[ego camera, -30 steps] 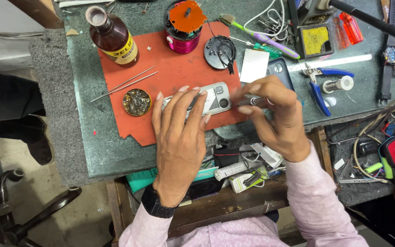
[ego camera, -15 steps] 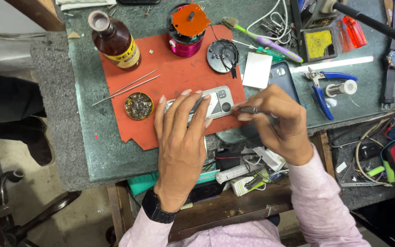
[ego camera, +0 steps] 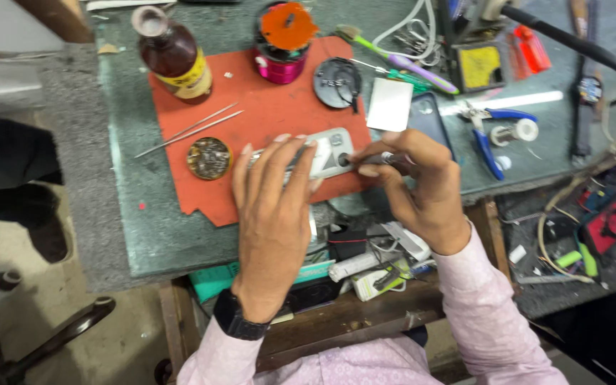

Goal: The person removes the back cover and battery from a feature phone, then uses a screwdriver to tighten screws on the back of the device. They reassemble the phone and test the screen and keypad.

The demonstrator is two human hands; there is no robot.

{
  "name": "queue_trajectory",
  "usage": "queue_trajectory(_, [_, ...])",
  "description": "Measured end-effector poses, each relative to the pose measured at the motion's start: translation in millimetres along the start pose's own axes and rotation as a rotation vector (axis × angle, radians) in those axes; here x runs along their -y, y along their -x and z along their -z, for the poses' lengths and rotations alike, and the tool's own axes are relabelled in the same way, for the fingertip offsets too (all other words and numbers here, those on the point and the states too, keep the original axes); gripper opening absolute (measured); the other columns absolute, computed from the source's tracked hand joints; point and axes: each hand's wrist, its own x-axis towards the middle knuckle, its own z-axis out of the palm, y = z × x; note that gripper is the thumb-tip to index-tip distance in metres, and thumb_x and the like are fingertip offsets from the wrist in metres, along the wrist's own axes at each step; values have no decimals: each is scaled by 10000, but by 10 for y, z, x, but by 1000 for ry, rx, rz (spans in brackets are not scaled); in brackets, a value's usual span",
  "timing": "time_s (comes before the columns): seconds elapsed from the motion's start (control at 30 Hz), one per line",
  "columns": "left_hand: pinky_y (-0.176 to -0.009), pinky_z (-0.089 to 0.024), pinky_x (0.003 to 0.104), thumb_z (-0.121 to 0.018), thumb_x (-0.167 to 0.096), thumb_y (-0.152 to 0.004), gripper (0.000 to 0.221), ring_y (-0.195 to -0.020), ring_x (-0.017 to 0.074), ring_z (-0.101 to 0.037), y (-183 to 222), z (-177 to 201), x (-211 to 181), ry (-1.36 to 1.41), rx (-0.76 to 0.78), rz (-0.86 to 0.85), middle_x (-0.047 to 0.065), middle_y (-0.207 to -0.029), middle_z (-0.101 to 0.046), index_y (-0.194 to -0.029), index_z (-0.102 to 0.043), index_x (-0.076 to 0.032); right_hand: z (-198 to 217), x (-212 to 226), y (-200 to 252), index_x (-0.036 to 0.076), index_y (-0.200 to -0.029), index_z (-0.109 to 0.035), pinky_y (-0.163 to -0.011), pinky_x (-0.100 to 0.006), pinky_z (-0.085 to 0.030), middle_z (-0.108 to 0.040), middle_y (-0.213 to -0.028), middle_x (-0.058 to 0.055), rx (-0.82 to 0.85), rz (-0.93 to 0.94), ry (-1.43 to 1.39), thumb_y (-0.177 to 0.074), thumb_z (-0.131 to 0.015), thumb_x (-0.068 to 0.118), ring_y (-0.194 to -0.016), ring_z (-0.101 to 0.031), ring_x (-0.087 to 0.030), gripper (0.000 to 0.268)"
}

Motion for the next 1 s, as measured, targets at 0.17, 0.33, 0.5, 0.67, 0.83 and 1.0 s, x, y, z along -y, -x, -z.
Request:
queue_trajectory(0.17, [-1213,-298,543,-665,-39,-936,413,-1373,294,-511,13,-7,-35,-29,11,-4,106,-1381,-581,-1347,-623,-34,15,-16,78,90,-1390,-350,-995,-364,-622,-627,-1260,-208,28,87,57,-970,-453,-249,-1220,-708,-315,549])
queue_trajectory(0.33, [-1220,-295,545,-659,-36,-938,415,-1379,298,-500,21,-2,-50,-41,7,-15,112,-1391,-576,-1351,-619,-32,-8,-51,54,95,-1300,-402,-857,-321,-642,-645,-1108,-125,-46,78,151,-995,-636,-164,-1055,-738,-219,464])
queue_trajectory(0.5, [-1211,-310,535,-672,-59,-943,422,-1397,309,-491,45,-8,-37,-38,-14,8,127,-1425,-556,-1359,-601,-61,-51,-73,5,68,-1371,-347,-921,-326,-644,-638,-1239,-168,64,61,6,-1053,-510,-168,-1111,-727,-231,428])
queue_trajectory(0.67, [-1179,-341,513,-678,-112,-970,628,-1391,389,-438,34,-21,-37,33,-49,62,214,-1462,-502,-1529,-414,-4,-85,8,-1,58,-1346,-376,-907,-336,-662,-620,-1176,-169,-92,99,147,-1026,-580,-168,-1075,-762,-265,441])
queue_trajectory(0.83, [-1166,-345,521,-707,-162,-967,683,-1326,369,-479,21,-21,-33,-8,-11,64,187,-1389,-547,-1549,-388,-1,50,225,98,17,-1338,-384,-839,-382,-605,-647,-1100,-228,-375,21,416,-956,-682,-140,-950,-697,-329,509])
queue_trajectory(1.0, [-1108,-352,508,-758,-222,-933,702,-1289,348,-500,45,-18,8,-11,18,48,159,-1350,-586,-1522,-439,-10,347,254,361,118,-1413,-244,-956,-325,-612,-698,-1139,-205,-568,-17,284,-1193,-609,-75,-999,-733,-253,468])
